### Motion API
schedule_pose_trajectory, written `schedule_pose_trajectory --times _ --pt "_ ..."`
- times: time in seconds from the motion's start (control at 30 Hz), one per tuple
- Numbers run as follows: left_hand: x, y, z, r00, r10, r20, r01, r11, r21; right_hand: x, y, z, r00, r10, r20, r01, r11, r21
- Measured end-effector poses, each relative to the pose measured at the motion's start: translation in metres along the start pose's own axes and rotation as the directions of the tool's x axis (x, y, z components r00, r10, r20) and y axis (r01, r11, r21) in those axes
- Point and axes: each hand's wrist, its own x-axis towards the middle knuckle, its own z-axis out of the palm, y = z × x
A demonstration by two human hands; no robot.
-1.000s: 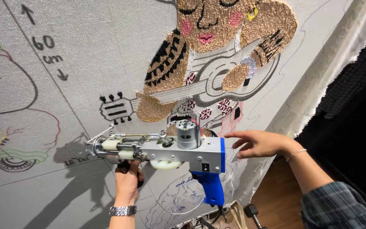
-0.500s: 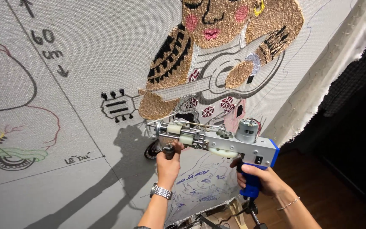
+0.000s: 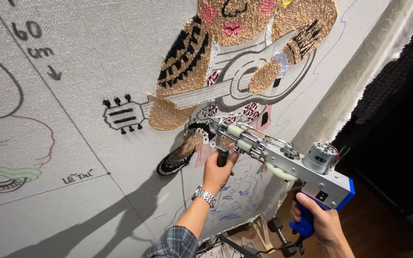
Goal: The person uses a tufting gun to punch yarn into a canvas, following a drawn design. They periodically stop to pull out loose threads by hand and re-thread the gun before resuming the tufting process.
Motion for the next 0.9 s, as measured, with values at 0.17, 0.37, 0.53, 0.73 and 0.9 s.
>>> schedule_pose_trajectory --times 0.17,0.37,0.53,0.73,0.9 --pt "0.014 -0.025 0.008 0.994 -0.072 0.088 0.070 0.997 0.031 -0.014 -0.004 0.006 0.996 -0.035 -0.081 0.034 0.999 -0.012" --pt "0.015 -0.017 0.005 0.987 -0.118 0.105 0.113 0.992 0.053 -0.016 -0.002 0.012 0.992 -0.013 -0.127 0.012 1.000 -0.008" --pt "0.016 -0.014 0.002 0.986 -0.139 0.091 0.132 0.988 0.078 -0.016 -0.003 0.018 0.993 -0.028 -0.115 0.028 1.000 -0.004" --pt "0.015 -0.012 0.000 0.985 -0.156 0.080 0.148 0.985 0.093 -0.017 -0.006 0.023 0.990 0.009 -0.141 -0.007 1.000 0.010" --pt "0.016 -0.014 -0.002 0.985 -0.158 0.070 0.152 0.985 0.084 -0.016 -0.010 0.030 0.989 0.003 -0.146 -0.004 1.000 -0.006"
